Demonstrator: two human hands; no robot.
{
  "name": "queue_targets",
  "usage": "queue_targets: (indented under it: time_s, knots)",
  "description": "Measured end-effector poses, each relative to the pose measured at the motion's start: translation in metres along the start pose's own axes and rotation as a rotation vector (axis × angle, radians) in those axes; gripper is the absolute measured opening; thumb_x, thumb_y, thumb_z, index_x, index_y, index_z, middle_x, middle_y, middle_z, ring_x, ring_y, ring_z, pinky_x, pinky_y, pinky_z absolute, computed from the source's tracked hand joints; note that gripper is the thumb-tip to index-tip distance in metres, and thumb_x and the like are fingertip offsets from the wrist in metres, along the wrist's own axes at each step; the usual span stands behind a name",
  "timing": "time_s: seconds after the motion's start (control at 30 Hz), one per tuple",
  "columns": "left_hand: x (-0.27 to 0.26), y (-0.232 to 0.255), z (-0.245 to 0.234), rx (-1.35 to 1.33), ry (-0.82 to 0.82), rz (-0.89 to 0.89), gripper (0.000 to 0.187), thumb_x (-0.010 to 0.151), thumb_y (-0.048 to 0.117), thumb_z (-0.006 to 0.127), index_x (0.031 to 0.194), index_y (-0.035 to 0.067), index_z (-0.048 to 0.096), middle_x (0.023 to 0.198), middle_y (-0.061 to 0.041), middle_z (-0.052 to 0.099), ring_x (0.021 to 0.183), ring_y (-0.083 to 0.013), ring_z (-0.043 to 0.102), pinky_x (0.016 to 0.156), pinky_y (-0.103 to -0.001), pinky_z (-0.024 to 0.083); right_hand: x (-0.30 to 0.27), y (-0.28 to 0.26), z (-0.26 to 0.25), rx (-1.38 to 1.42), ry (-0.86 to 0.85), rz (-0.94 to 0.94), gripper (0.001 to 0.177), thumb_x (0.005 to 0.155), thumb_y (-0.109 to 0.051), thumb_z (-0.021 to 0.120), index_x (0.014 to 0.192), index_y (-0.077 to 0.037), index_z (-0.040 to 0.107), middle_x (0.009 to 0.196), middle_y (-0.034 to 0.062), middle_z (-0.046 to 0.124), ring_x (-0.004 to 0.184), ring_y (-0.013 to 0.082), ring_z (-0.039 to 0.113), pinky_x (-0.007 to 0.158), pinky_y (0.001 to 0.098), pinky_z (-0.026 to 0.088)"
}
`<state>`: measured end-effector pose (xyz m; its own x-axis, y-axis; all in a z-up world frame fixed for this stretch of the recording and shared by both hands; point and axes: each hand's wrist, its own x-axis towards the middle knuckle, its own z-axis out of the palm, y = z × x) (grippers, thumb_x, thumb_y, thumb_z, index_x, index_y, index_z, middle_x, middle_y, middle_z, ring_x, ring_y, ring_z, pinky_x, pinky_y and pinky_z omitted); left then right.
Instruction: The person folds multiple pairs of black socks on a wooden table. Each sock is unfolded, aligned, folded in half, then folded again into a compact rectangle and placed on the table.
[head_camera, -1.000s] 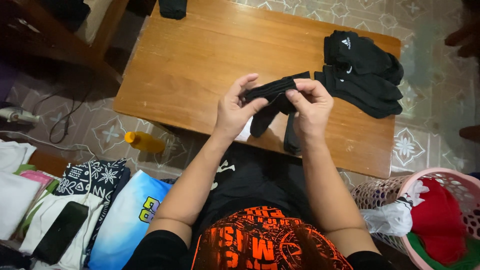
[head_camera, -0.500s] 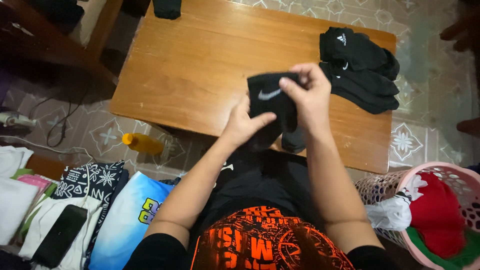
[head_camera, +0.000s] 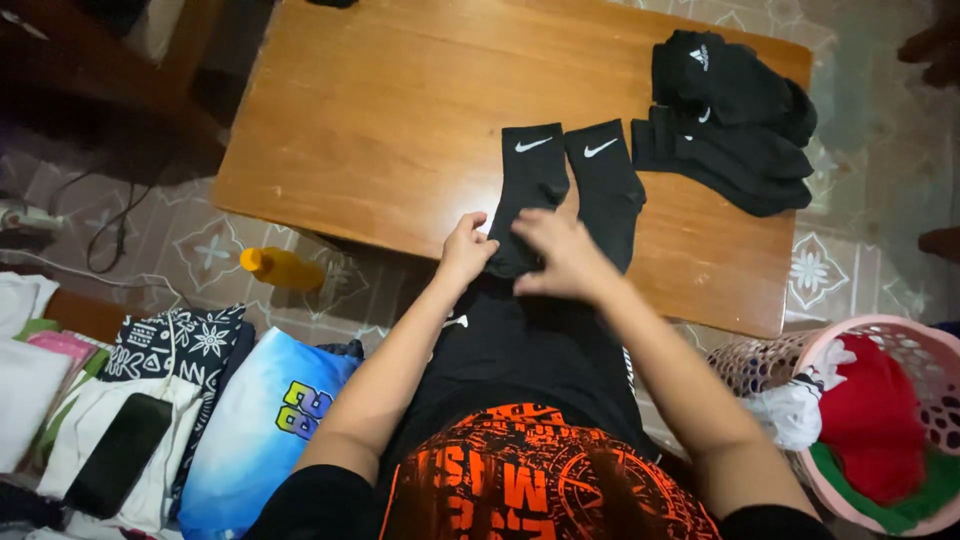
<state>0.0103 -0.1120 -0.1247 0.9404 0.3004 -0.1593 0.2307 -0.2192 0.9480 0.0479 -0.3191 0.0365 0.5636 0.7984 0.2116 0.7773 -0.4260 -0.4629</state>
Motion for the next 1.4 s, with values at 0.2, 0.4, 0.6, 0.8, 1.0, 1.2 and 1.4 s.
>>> queue_targets:
  time_s: [0.2, 0.4, 0.6, 0.8, 1.0, 1.2, 1.4]
  knots:
    - [-0.042, 0.101, -0.038, 0.533, 0.154, 0.578, 0.037, 0.085, -0.007, 0.065, 0.121, 0.004, 0.069, 0.101, -0.018, 0.074, 0.1, -0.0361, 0.069, 0.089, -0.044, 0.054, -0.045, 0.002, 0.056, -0.23, 0.149, -0.03, 0.06, 0.063, -0.018, 0.084, 0.12, -0.009, 0.069, 0.139, 0.011, 0.06, 0.132, 0.0319, 0.054, 0.104, 0.0541, 0.041]
    - [-0.035, 0.078, -0.045, 0.356, -0.314, 0.885, 0.042, 0.079, -0.01, 0.059, 0.117, 0.003, 0.069, 0.119, -0.019, 0.073, 0.124, -0.0406, 0.064, 0.106, -0.044, 0.049, -0.045, 0.017, 0.065, -0.02, 0.239, 0.024, 0.031, 0.076, -0.005, 0.072, 0.106, -0.01, 0.072, 0.114, 0.0065, 0.071, 0.112, 0.0282, 0.066, 0.091, 0.0432, 0.049]
    - [-0.024, 0.086, -0.023, 0.302, -0.067, 0.442, 0.04, 0.081, 0.015, 0.077, 0.115, -0.001, 0.067, 0.095, -0.022, 0.069, 0.091, -0.0397, 0.066, 0.081, -0.047, 0.052, -0.011, 0.018, 0.062, 0.24, 0.532, 0.472, 0.019, 0.089, -0.013, 0.066, 0.105, -0.004, 0.069, 0.088, 0.0203, 0.07, 0.079, 0.0358, 0.073, 0.07, 0.0444, 0.057]
    - [-0.017, 0.081, 0.011, 0.529, 0.298, 0.448, 0.02, 0.087, 0.024, 0.077, 0.088, 0.005, 0.073, 0.08, -0.016, 0.071, 0.085, -0.0379, 0.065, 0.079, -0.05, 0.051, 0.015, 0.017, 0.059, 0.01, 0.459, 0.725, 0.019, 0.091, -0.025, 0.074, 0.097, -0.007, 0.07, 0.083, 0.022, 0.072, 0.08, 0.0429, 0.071, 0.071, 0.0512, 0.054]
    - [-0.014, 0.095, 0.012, 0.645, 0.253, 0.319, 0.016, 0.082, 0.023, 0.078, 0.087, 0.008, 0.074, 0.081, -0.016, 0.072, 0.085, -0.0372, 0.067, 0.081, -0.051, 0.049, 0.001, 0.017, 0.064, -0.033, 0.484, 0.56, 0.027, 0.093, -0.024, 0.074, 0.115, -0.011, 0.064, 0.113, 0.0149, 0.071, 0.107, 0.0368, 0.067, 0.089, 0.0463, 0.052]
    - [0.004, 0.064, 0.007, 0.499, 0.106, 0.201, 0.025, 0.079, 0.026, 0.079, 0.098, 0.011, 0.072, 0.086, -0.011, 0.074, 0.091, -0.0353, 0.07, 0.084, -0.049, 0.052, -0.011, 0.002, 0.042, -0.175, 0.22, 0.044, 0.074, 0.07, -0.041, 0.085, 0.131, -0.006, 0.059, 0.147, 0.012, 0.053, 0.141, 0.0299, 0.044, 0.111, 0.0651, 0.028]
    - [-0.038, 0.12, -0.04, 0.529, -0.07, 0.75, 0.056, 0.074, 0.023, 0.087, 0.123, 0.009, 0.064, 0.118, -0.017, 0.068, 0.118, -0.0355, 0.06, 0.104, -0.049, 0.045, -0.02, 0.01, 0.052, -0.257, 0.085, -0.021, 0.089, 0.063, -0.046, 0.087, 0.135, -0.003, 0.057, 0.15, 0.0111, 0.051, 0.141, 0.0277, 0.044, 0.11, 0.0678, 0.027]
